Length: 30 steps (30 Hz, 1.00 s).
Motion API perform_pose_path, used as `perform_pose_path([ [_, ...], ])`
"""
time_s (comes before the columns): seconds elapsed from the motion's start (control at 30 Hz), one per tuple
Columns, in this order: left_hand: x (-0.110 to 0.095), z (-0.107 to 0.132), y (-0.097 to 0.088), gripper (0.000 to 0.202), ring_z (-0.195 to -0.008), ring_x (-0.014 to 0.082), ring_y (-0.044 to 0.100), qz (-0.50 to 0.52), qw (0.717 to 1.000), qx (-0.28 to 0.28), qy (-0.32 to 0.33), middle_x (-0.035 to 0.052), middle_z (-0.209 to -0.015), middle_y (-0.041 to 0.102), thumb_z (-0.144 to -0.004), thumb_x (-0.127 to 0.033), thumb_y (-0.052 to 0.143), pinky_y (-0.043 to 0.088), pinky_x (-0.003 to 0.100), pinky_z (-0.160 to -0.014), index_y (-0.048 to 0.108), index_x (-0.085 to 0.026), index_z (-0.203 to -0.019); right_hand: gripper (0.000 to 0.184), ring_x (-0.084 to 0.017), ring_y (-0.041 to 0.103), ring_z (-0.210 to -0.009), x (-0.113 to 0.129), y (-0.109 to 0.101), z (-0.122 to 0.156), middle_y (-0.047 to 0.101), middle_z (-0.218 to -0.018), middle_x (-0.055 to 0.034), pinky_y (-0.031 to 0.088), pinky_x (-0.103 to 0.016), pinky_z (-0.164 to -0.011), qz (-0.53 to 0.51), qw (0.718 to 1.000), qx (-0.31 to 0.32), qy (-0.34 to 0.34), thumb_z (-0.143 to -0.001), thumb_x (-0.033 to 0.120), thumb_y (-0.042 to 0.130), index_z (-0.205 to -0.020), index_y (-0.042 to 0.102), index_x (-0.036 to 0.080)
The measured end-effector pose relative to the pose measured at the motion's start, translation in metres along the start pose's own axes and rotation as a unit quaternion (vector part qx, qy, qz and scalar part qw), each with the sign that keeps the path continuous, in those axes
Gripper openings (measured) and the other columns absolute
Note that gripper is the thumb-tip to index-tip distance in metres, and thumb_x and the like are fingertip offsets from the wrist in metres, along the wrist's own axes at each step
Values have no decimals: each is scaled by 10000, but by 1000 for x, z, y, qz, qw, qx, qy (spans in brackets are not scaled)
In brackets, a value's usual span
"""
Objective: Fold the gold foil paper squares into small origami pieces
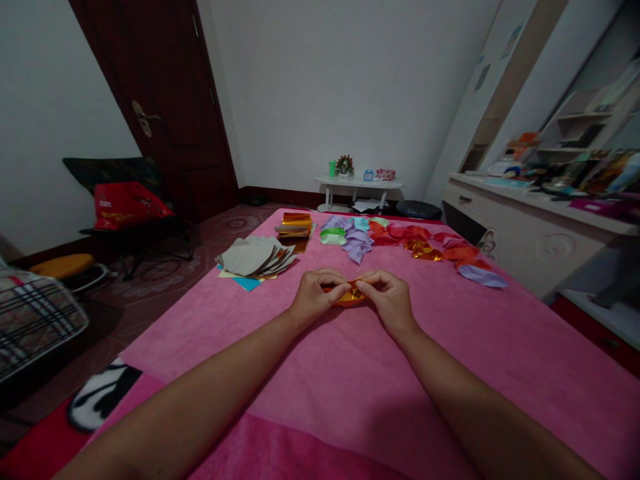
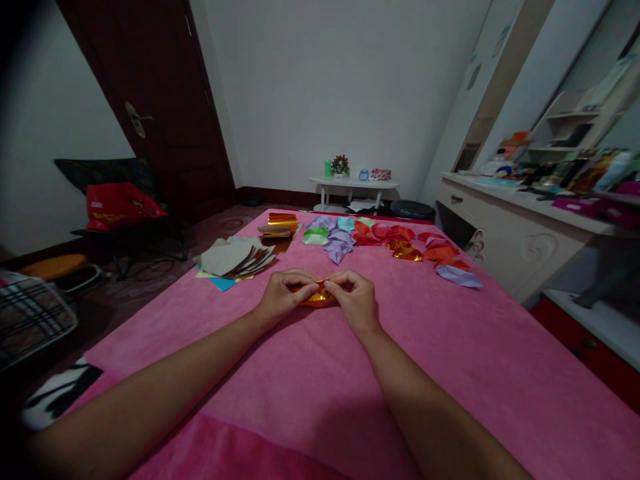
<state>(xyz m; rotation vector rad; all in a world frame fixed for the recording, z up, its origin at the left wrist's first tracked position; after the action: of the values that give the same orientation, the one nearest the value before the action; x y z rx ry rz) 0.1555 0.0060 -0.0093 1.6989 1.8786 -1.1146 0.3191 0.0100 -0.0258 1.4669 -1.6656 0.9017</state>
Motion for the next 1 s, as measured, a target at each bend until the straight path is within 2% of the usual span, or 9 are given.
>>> perform_pose_path([
  [0.3,0,-1,-1,95,-703,153,660,9,1000,-10,-22,72,-768,719,-757,-160,650,527,244,-675,738,-143,-724,177,-155,607,-638,5,-1,1,664,-694,-28,500,-277,-629,-2,999,-37,12,-662,286,743,-656,609,170],
  [0.4,1,0,-1,98,-697,151,659,6,1000,-13,-26,68,-759,716,-754,-151,646,527,242,-668,734,-142,-712,140,-144,592,-623,5,1,0,644,-682,-12,486,-259,-608,23,1000,-17,7,-663,243,728,-693,612,170],
  [0.53,-2,-1,0,102,-687,148,658,-4,1000,-9,-8,65,-738,712,-754,-147,647,524,241,-662,727,-142,-691,181,-158,609,-674,5,7,0,659,-745,-21,485,-268,-634,99,994,29,-30,-688,209,688,-863,677,165],
  [0.67,-3,0,1,90,-678,141,653,-32,999,-9,18,54,-733,715,-754,-149,656,519,242,-665,730,-156,-703,45,-163,598,-695,8,8,-1,658,-733,-26,457,-272,-653,150,986,40,-65,-715,195,660,-722,701,178],
  [0.77,-1,0,1,91,-698,141,654,-55,998,-4,30,45,-749,722,-764,-156,654,512,249,-688,736,-173,-728,51,-157,578,-674,10,6,-1,641,-695,-14,435,-266,-639,159,984,34,-71,-713,176,650,-681,690,181],
  [1.0,11,-1,-10,99,-689,146,646,-43,998,-35,-9,44,-735,712,-763,-194,657,511,252,-686,720,-163,-694,78,-159,563,-656,8,-9,-6,630,-694,-14,418,-263,-614,149,988,-5,-47,-726,206,610,-687,667,168],
])
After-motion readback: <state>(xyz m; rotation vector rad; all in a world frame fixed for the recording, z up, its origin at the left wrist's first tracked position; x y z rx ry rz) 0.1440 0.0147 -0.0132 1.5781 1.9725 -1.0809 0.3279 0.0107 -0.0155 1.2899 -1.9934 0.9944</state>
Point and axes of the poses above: each hand's wrist, its own z-axis away from the middle knuckle, its own y-axis out of the palm, x = y × z, the point moved 5 cm from there along -z, towards the middle knuckle
